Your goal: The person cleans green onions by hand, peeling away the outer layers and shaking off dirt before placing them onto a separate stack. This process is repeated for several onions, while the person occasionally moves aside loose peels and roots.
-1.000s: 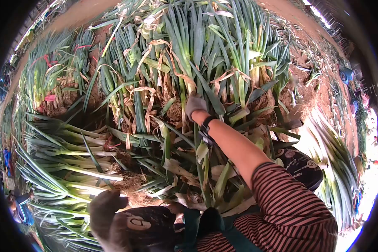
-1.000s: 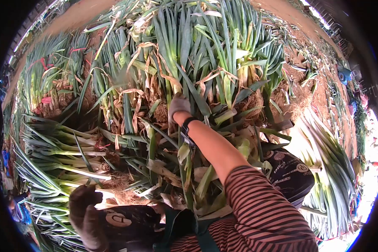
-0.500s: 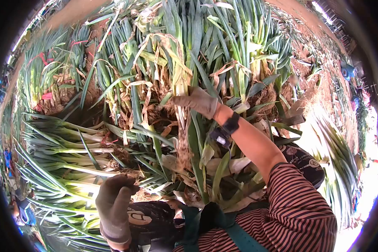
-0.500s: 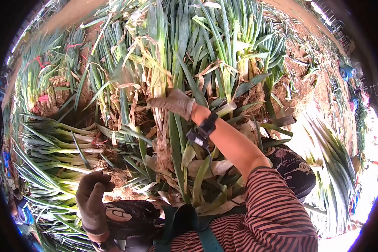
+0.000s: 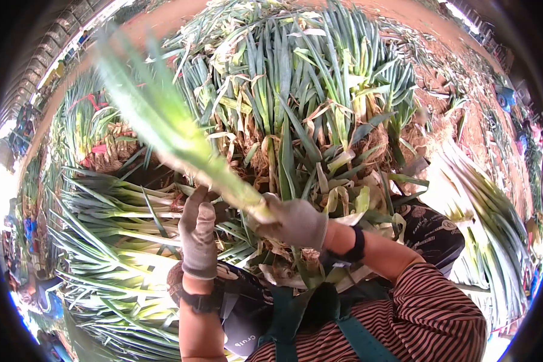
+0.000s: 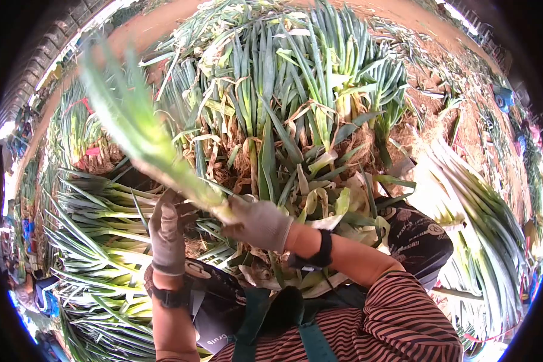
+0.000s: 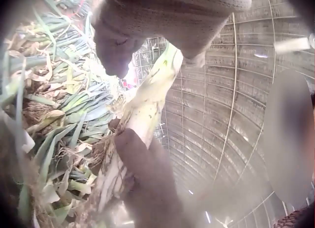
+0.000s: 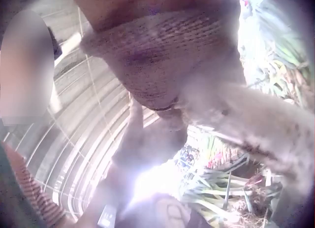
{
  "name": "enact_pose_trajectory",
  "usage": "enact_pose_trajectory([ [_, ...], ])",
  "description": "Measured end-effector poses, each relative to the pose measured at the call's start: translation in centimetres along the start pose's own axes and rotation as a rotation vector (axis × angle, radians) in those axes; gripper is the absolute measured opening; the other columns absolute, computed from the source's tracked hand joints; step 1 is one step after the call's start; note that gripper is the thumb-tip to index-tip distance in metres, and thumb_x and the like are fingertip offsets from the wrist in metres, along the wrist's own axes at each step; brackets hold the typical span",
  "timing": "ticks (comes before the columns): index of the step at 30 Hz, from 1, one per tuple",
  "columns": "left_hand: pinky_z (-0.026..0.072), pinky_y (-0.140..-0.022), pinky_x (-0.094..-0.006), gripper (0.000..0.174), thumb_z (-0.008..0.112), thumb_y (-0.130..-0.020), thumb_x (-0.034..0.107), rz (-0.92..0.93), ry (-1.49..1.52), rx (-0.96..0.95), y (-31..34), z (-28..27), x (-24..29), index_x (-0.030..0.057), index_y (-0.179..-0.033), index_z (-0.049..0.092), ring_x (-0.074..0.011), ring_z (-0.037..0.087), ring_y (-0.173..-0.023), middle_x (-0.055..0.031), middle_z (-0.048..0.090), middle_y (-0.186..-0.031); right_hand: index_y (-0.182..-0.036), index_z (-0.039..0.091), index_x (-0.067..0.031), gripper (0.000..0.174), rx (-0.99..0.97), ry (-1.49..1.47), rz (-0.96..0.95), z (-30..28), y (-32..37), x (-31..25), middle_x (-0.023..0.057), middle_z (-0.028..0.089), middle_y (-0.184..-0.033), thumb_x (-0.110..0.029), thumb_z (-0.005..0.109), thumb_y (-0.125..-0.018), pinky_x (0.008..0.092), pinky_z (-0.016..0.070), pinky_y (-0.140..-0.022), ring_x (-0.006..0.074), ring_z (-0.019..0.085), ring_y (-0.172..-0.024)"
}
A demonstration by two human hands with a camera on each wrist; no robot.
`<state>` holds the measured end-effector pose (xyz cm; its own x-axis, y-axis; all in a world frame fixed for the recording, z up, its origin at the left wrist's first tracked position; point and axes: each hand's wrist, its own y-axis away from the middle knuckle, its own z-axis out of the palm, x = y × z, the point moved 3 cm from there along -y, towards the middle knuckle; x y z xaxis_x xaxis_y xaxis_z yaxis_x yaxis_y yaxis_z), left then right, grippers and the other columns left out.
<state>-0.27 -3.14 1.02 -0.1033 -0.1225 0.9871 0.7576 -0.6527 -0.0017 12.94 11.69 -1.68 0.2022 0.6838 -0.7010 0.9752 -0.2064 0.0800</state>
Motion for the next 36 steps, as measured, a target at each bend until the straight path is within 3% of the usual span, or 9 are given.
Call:
enact_pose_trajectory([
  [4,0.0479,-0.083,-0.0370,0.035,0.057,-0.075,-0.010,0.719,-1.081,0.170,1.6,-1.7,-2.5,0.0025,-0.107,0.062,-0.0303,0.055,-0.096,-0.0159,0.059,-0.102,-0.119,0.050,0.0013,0.063,0.122,0.016,-0.076,5.2,2.8,-0.2,0.0200,0.066,-0.081,-0.050,0.063,-0.085,0.0444,0.0526,-0.067,0.0376,0.067,-0.077],
  [9,0.0506,-0.075,-0.0327,0.060,0.040,-0.093,0.046,0.291,-0.068,0.071,0.4,-2.2,-1.1,-0.0001,-0.131,0.045,-0.0204,0.056,-0.089,-0.0133,0.054,-0.122,-0.097,0.061,-0.0046,0.049,0.102,-0.202,-0.076,3.6,3.2,-2.3,0.0193,0.063,-0.073,-0.049,0.069,-0.077,0.0469,0.0507,-0.064,0.0387,0.065,-0.070],
  [11,0.0461,-0.081,-0.0298,0.054,0.042,-0.095,0.045,0.267,0.061,0.058,-0.9,-5.3,-4.3,0.0067,-0.132,0.043,-0.0178,0.051,-0.097,-0.0084,0.046,-0.133,-0.089,0.062,-0.0052,0.048,0.107,-0.188,-0.175,3.0,3.7,-3.0,0.0188,0.064,-0.072,-0.051,0.069,-0.075,0.0462,0.0509,-0.064,0.0400,0.064,-0.071],
  [16,0.0335,-0.044,-0.0226,0.044,0.055,-0.093,0.042,-0.185,0.593,-0.497,-1.6,-2.0,-3.9,0.0067,-0.119,0.050,-0.0087,0.041,-0.051,0.0031,0.047,-0.069,-0.074,0.065,-0.0088,0.038,0.019,-0.022,-0.499,3.4,4.8,-6.4,0.0151,0.065,-0.067,-0.047,0.068,-0.074,0.0457,0.0509,-0.061,0.0357,0.065,-0.067],
  [20,0.0421,-0.050,-0.0242,0.042,0.058,-0.091,0.035,-0.576,0.476,-0.509,0.9,-0.3,-6.7,0.0033,-0.117,0.055,-0.0108,0.050,-0.058,0.0005,0.056,-0.077,-0.079,0.067,-0.0120,0.025,-0.039,0.550,-0.885,4.7,4.2,-5.1,0.0108,0.066,-0.066,-0.037,0.068,-0.076,0.0466,0.0494,-0.053,0.0336,0.065,-0.061],
  [28,0.0494,-0.067,-0.0295,0.024,0.058,-0.090,0.014,-0.395,-0.009,-0.087,1.4,2.9,-3.5,0.0006,-0.109,0.062,-0.0148,0.059,-0.082,-0.0024,0.061,-0.091,-0.081,0.070,-0.0145,0.017,0.161,0.510,-0.101,-7.2,5.2,8.2,0.0100,0.068,-0.073,-0.028,0.058,-0.082,0.0460,0.0527,-0.059,0.0320,0.066,-0.066],
  [30,0.0467,-0.066,-0.0282,0.028,0.066,-0.087,0.024,-0.468,-0.152,-0.016,1.2,2.0,-3.3,0.0021,-0.105,0.066,-0.0133,0.058,-0.078,-0.0015,0.061,-0.088,-0.086,0.067,-0.0120,0.013,0.528,0.577,0.258,-10.8,5.4,11.4,0.0094,0.063,-0.067,-0.024,0.061,-0.086,0.0350,0.0499,-0.053,0.0203,0.062,-0.060],
  [32,0.0471,-0.057,-0.0264,0.038,0.064,-0.087,0.038,-0.109,-0.348,0.014,0.6,0.5,-5.3,0.0048,-0.105,0.065,-0.0125,0.057,-0.062,-0.0010,0.060,-0.073,-0.099,0.064,0.0016,0.031,1.011,-0.728,0.178,-12.6,6.3,13.8,0.0048,0.069,-0.079,-0.028,0.066,-0.091,0.0289,0.0482,-0.060,0.0060,0.058,-0.072],
  [36,0.0460,-0.056,-0.0269,0.048,0.058,-0.092,0.048,-0.216,-0.175,-0.123,1.1,3.6,-3.2,0.0006,-0.091,0.064,-0.0128,0.058,-0.064,-0.0043,0.064,-0.076,-0.114,0.061,-0.0003,0.069,0.085,0.509,0.407,-10.5,4.7,9.0,0.0214,0.065,-0.110,-0.061,0.063,-0.082,0.0392,0.0512,-0.083,0.0351,0.064,-0.100],
])
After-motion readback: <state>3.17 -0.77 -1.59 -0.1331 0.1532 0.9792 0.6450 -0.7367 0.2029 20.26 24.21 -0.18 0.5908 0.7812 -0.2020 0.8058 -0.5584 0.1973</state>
